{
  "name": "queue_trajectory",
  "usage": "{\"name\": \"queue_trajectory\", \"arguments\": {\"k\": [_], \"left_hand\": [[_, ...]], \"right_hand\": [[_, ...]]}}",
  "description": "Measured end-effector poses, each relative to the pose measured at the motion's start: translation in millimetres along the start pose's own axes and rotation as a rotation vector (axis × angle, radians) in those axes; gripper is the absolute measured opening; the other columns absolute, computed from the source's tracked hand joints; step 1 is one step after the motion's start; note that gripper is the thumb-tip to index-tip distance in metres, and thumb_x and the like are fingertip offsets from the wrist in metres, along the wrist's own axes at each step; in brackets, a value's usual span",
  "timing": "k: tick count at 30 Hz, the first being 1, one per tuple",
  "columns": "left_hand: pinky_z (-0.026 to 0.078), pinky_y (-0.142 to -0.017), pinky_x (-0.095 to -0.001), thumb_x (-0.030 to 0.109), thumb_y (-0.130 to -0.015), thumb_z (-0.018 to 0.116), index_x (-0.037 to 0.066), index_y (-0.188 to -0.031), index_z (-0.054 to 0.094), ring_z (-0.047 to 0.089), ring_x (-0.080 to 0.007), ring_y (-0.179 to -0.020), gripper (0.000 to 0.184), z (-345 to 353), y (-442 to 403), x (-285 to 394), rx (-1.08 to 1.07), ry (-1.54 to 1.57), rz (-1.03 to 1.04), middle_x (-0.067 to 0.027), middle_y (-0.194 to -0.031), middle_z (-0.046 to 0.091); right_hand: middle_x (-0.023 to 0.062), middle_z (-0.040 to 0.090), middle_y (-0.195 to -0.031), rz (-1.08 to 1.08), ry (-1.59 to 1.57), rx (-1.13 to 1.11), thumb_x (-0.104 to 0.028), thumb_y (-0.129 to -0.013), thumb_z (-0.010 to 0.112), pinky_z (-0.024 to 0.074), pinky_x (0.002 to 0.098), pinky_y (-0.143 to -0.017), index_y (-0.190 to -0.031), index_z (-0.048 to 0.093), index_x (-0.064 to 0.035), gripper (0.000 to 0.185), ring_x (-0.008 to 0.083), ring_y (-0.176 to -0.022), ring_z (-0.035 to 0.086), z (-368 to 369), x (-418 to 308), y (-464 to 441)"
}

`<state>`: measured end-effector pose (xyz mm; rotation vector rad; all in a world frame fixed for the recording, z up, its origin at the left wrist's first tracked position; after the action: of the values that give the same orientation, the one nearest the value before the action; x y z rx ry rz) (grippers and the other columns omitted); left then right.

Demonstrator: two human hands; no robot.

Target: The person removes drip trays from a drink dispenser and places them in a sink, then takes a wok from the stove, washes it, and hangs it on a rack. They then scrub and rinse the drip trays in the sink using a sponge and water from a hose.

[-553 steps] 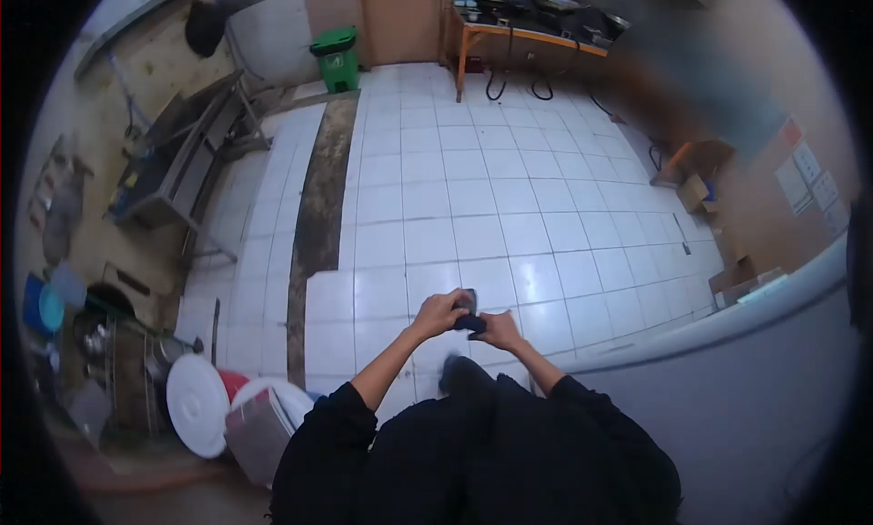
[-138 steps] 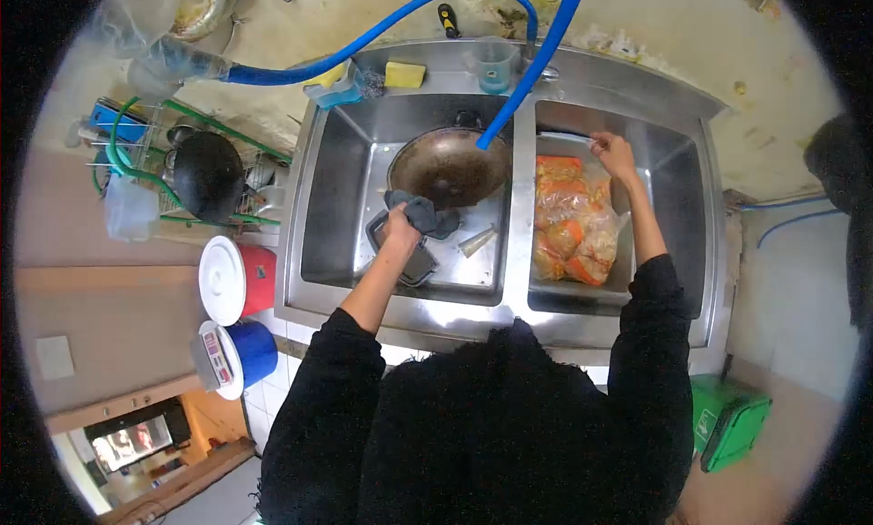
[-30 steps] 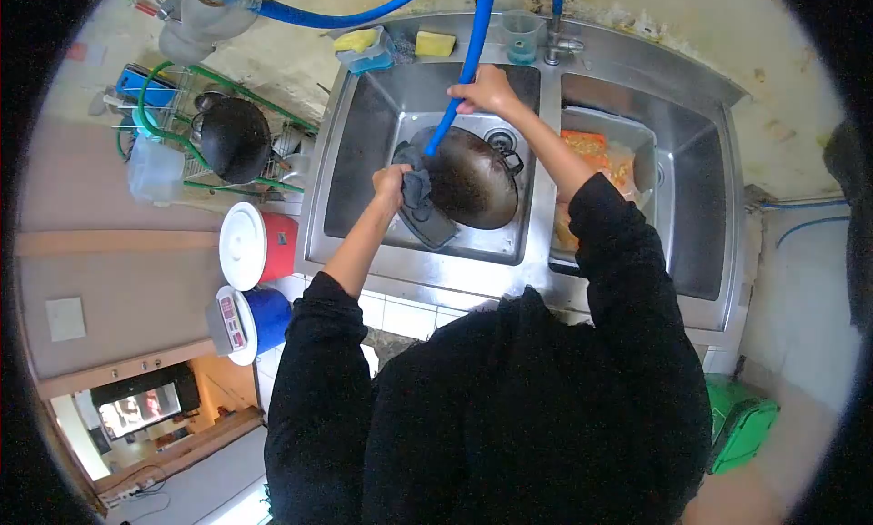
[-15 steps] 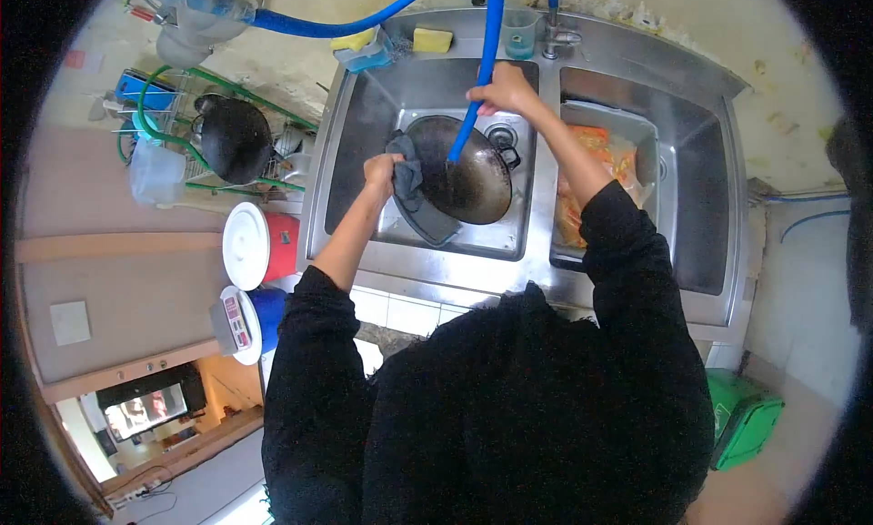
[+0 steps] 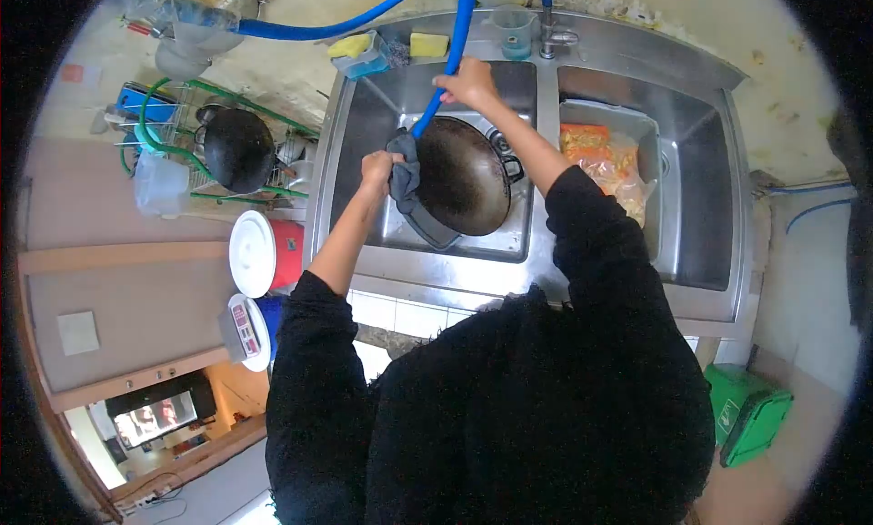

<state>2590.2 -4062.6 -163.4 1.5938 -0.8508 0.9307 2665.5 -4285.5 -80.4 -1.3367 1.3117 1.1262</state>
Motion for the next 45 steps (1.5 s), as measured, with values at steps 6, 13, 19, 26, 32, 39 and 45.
{"name": "queue_trajectory", "arguments": {"k": [6,13,19,26,32,39,45], "left_hand": [[0.040,-0.043,-0.0307,-0.004,-0.060,0.053,-0.002,-0.057,0.052,0.051,-0.0197,-0.049,0.003,-5,13,8,0.056,0.160,-0.076,-0.0108,-0.059,0.052],[0.039,-0.043,-0.0294,-0.004,-0.059,0.052,0.000,-0.057,0.050,0.049,-0.0169,-0.048,0.005,-21,-24,-3,0.008,0.040,0.048,-0.0087,-0.056,0.050],[0.038,-0.042,-0.0281,-0.005,-0.058,0.051,0.003,-0.054,0.046,0.047,-0.0145,-0.046,0.011,-17,2,29,0.027,0.123,0.042,-0.0063,-0.054,0.048],[0.036,-0.040,-0.0274,-0.007,-0.056,0.051,0.004,-0.053,0.045,0.046,-0.0149,-0.045,0.013,-8,2,42,0.103,0.001,0.168,-0.0058,-0.053,0.047],[0.037,-0.042,-0.0280,-0.007,-0.056,0.051,0.004,-0.053,0.045,0.046,-0.0142,-0.047,0.013,-9,-5,32,0.045,0.046,0.098,-0.0052,-0.053,0.046],[0.038,-0.042,-0.0287,-0.007,-0.057,0.050,0.004,-0.056,0.046,0.047,-0.0157,-0.047,0.012,-20,-3,30,0.004,0.112,0.055,-0.0056,-0.053,0.046],[0.038,-0.042,-0.0287,-0.005,-0.058,0.050,0.002,-0.056,0.047,0.047,-0.0153,-0.047,0.008,-19,-4,23,-0.001,0.140,0.062,-0.0067,-0.055,0.048]], "right_hand": [[0.0150,0.058,-0.061,0.082,0.051,-0.265,-0.010,-0.064,0.063,0.0481,0.0248,-0.043,-0.066,0.053,0.0072,0.020,0.0168,-0.050,0.059,9,3,16],[0.0148,0.058,-0.058,0.039,0.047,-0.194,-0.012,-0.063,0.064,0.0479,0.0243,-0.043,-0.062,0.053,0.0075,0.022,0.0162,-0.049,0.058,2,-3,25],[0.0140,0.057,-0.056,0.082,0.202,-0.303,-0.012,-0.062,0.064,0.0479,0.0245,-0.043,-0.061,0.053,0.0059,0.021,0.0162,-0.046,0.058,-24,8,30],[0.0138,0.056,-0.052,0.047,0.060,-0.074,-0.016,-0.062,0.063,0.0477,0.0292,-0.046,-0.062,0.054,0.0035,0.022,0.0185,-0.046,0.058,-7,21,-4],[0.0131,0.055,-0.051,-0.141,0.051,0.208,-0.016,-0.061,0.061,0.0472,0.0317,-0.045,-0.063,0.055,0.0020,0.019,0.0196,-0.045,0.057,18,4,-9],[0.0133,0.058,-0.056,0.052,0.084,-0.307,-0.014,-0.063,0.063,0.0476,0.0262,-0.045,-0.060,0.053,0.0066,0.023,0.0153,-0.047,0.058,20,7,42],[0.0131,0.056,-0.054,-0.007,0.112,-0.020,-0.017,-0.065,0.062,0.0467,0.0257,-0.044,-0.062,0.052,0.0044,0.024,0.0162,-0.048,0.058,-26,20,15]]}}
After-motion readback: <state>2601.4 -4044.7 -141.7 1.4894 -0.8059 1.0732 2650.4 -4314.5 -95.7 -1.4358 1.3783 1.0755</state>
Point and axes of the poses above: each hand's wrist, its own y-axis away from the middle knuckle, its own z-axis out of the palm, x = y × z, the point moved 4 cm from there along -y, towards the middle knuckle
